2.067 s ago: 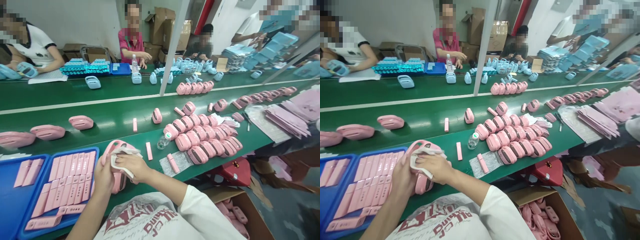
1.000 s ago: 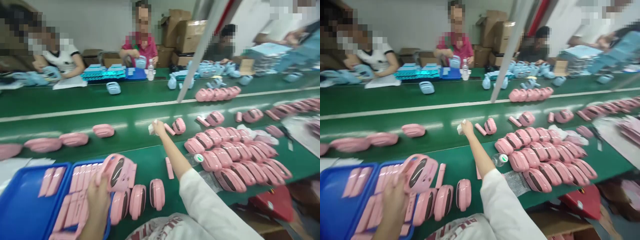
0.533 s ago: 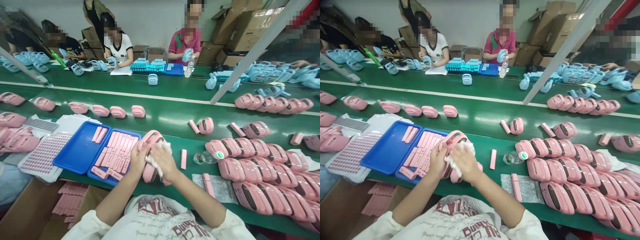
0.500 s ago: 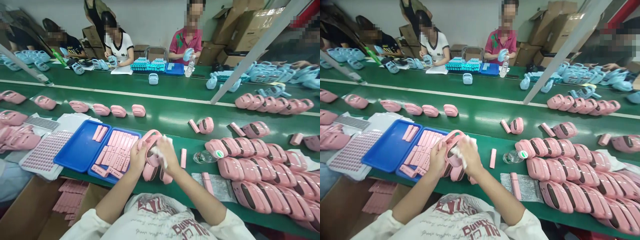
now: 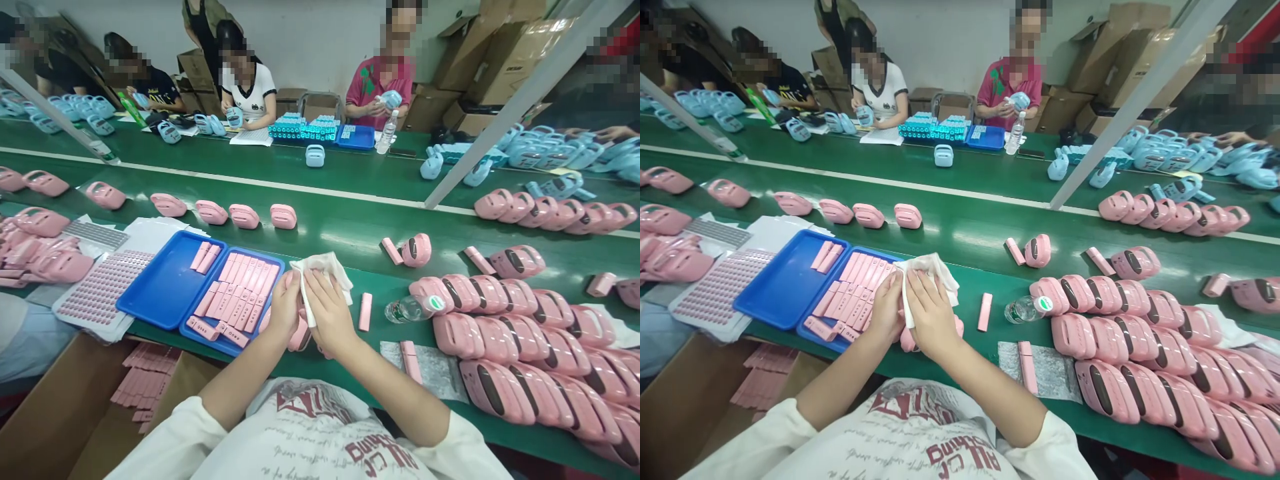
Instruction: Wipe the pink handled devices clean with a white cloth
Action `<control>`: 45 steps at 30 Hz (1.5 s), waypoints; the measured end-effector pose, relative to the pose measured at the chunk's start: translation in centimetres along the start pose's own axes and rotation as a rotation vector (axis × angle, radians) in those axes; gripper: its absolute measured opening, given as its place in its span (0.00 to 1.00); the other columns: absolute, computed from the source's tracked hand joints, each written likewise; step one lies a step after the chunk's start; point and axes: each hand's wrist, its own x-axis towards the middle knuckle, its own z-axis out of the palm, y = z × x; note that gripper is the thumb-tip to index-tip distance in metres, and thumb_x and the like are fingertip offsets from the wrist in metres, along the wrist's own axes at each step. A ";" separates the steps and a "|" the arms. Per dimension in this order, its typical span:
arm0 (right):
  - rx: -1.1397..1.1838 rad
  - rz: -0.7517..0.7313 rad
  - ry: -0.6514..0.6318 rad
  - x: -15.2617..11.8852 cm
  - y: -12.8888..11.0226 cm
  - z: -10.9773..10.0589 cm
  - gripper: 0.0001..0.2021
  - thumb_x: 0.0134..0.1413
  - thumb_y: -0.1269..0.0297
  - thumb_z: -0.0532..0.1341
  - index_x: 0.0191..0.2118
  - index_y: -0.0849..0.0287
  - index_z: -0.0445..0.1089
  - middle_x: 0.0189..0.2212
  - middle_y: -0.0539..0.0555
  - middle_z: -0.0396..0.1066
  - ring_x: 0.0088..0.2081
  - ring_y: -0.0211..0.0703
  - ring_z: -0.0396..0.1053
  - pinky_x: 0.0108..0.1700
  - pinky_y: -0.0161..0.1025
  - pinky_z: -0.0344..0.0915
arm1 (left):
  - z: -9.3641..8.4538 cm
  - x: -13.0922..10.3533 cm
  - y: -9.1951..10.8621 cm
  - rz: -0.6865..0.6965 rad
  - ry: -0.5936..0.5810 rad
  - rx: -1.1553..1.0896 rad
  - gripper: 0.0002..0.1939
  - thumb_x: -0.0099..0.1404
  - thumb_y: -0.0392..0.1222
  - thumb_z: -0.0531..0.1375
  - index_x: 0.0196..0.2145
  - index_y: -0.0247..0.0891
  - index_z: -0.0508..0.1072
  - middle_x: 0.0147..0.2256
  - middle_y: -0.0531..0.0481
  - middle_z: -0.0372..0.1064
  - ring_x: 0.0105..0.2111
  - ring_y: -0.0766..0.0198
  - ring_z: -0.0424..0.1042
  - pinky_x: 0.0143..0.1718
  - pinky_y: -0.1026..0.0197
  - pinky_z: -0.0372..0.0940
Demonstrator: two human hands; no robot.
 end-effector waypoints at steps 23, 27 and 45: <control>-0.391 1.086 -0.119 -15.5 12.5 6.1 0.30 0.54 0.62 0.45 0.58 0.79 0.60 0.44 0.78 0.64 0.47 0.64 0.66 0.45 0.56 0.66 | 4.7 22.3 -8.9 -0.003 -0.187 0.547 0.11 0.48 0.38 0.66 0.30 0.32 0.71 0.39 0.44 0.69 0.43 0.57 0.68 0.47 0.59 0.61; -0.340 1.213 -0.245 -14.5 13.0 6.0 0.34 0.53 0.65 0.47 0.64 0.78 0.47 0.50 0.72 0.61 0.52 0.59 0.64 0.50 0.49 0.65 | 4.6 25.9 -11.1 -0.027 -0.267 0.681 0.11 0.53 0.37 0.63 0.35 0.31 0.71 0.40 0.42 0.70 0.41 0.56 0.70 0.45 0.56 0.64; -0.015 1.231 -0.233 4.9 21.7 5.6 0.23 0.60 0.63 0.44 0.52 0.72 0.66 0.44 0.66 0.69 0.45 0.49 0.70 0.47 0.40 0.66 | -2.8 30.8 -1.0 0.068 -0.100 1.539 0.27 0.59 0.29 0.54 0.57 0.34 0.64 0.58 0.28 0.51 0.51 0.42 0.67 0.52 0.42 0.60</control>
